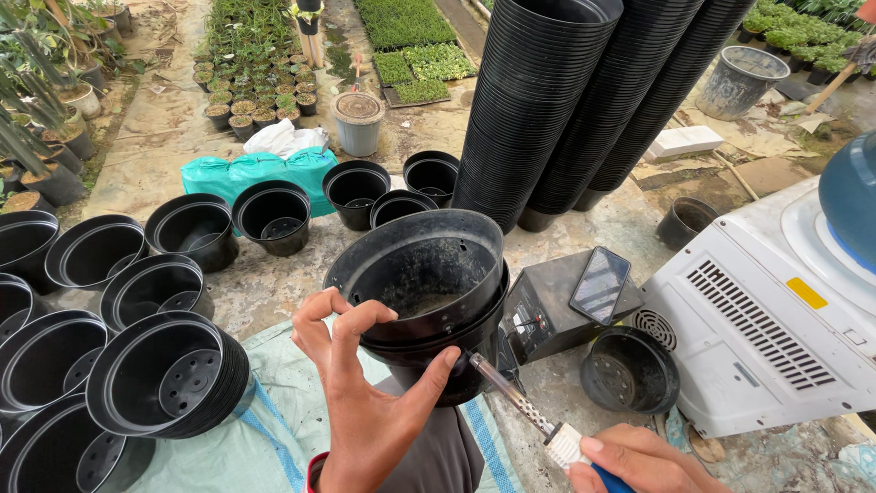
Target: The person uses a soldering iron to melt holes into the sides and bottoms of black plastic nursery pots. They handle each pot one at a time, rotate it to create multiple holes, and place finished pots aside.
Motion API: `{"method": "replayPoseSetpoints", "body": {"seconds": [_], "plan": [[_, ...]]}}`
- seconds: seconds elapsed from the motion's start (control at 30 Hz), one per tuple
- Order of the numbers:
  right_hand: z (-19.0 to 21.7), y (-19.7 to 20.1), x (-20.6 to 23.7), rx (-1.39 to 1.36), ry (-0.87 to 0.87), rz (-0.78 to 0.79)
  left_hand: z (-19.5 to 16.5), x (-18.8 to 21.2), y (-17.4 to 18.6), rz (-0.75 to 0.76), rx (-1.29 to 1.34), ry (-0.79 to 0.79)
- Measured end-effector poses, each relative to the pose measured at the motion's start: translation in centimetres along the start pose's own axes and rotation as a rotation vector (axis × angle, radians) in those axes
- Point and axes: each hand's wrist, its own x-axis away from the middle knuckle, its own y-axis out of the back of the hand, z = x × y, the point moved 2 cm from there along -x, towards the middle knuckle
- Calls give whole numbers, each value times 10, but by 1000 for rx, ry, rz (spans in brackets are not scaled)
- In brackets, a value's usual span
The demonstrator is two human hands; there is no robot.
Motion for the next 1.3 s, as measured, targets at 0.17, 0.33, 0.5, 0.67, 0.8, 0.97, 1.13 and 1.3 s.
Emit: {"method": "replayPoseSetpoints", "body": {"seconds": [0.17,0.33,0.5,0.67,0.8,0.97,1.13,1.3], "plan": [[7,1,-4,58,-53,15,-1,-1,2,0,-8,4],[5,0,-4,23,-66,5,-4,-2,6,-7,-35,-38],[-5,-5,-4,-29,-36,-45,-1,-5,10,56,-72,-4],[-12,-2,-6,-95,-10,30,3,-6,15,98,-18,-18],[-8,1,-2,-22,18,41,9,-2,10,144,108,124],[-4,-2,-5,-27,-22,26,17,2,7,154,132,160],[7,-6,-14,-30,-89,9,21,5,2,154,140,208],[15,-9,-22,-32,-9,6,24,5,0,148,142,199]]}}
